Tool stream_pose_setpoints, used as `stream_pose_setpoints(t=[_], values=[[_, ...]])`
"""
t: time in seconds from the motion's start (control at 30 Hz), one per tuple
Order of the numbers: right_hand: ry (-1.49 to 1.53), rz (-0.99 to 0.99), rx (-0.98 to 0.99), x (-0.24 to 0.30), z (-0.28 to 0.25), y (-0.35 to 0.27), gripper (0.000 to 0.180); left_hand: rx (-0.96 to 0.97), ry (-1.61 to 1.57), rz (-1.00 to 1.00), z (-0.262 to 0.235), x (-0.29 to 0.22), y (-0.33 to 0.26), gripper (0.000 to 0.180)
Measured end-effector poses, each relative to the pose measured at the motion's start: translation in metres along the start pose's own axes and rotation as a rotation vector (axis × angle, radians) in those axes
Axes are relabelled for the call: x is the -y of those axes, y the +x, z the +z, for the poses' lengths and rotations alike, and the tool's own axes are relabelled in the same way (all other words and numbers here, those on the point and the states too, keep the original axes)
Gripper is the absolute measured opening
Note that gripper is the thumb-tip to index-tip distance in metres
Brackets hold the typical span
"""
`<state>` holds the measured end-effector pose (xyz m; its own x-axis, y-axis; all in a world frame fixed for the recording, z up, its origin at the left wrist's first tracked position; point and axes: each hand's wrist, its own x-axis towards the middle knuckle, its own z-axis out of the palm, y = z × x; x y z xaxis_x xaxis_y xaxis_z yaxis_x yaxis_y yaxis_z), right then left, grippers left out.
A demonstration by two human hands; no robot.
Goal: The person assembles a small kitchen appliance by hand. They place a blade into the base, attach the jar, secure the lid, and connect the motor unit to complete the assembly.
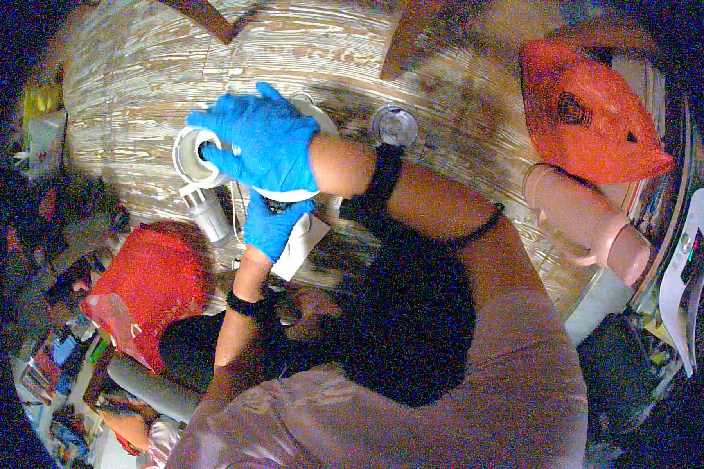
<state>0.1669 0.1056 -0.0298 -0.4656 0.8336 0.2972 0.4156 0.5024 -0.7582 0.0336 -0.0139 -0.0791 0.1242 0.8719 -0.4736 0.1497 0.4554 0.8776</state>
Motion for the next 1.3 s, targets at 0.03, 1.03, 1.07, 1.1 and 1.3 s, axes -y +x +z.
stream_pose_setpoints(t=[0.03, 1.03, 1.07, 1.1, 1.3], values=[[0.175, 0.070, -0.099, -0.007, -0.011, -0.002, 0.041, -0.044, 0.007, -0.217, 0.000, 0.000, 0.002, 0.073], [0.352, 0.437, 0.152, -0.086, -0.034, -0.069, 0.026, -0.171, -0.819, -0.140, -0.132, -0.004, -0.059, 0.029], [0.474, 0.499, 0.172, -0.087, -0.031, -0.071, 0.026, -0.171, -0.809, -0.144, -0.132, -0.004, -0.059, 0.032], [0.486, 0.502, 0.189, -0.087, -0.027, -0.073, 0.026, -0.155, -0.807, -0.117, -0.132, -0.006, -0.058, 0.027], [0.674, 0.504, 0.161, -0.092, -0.010, -0.084, 0.027, -0.355, -0.120, -0.084, -0.109, -0.031, -0.064, 0.046]])
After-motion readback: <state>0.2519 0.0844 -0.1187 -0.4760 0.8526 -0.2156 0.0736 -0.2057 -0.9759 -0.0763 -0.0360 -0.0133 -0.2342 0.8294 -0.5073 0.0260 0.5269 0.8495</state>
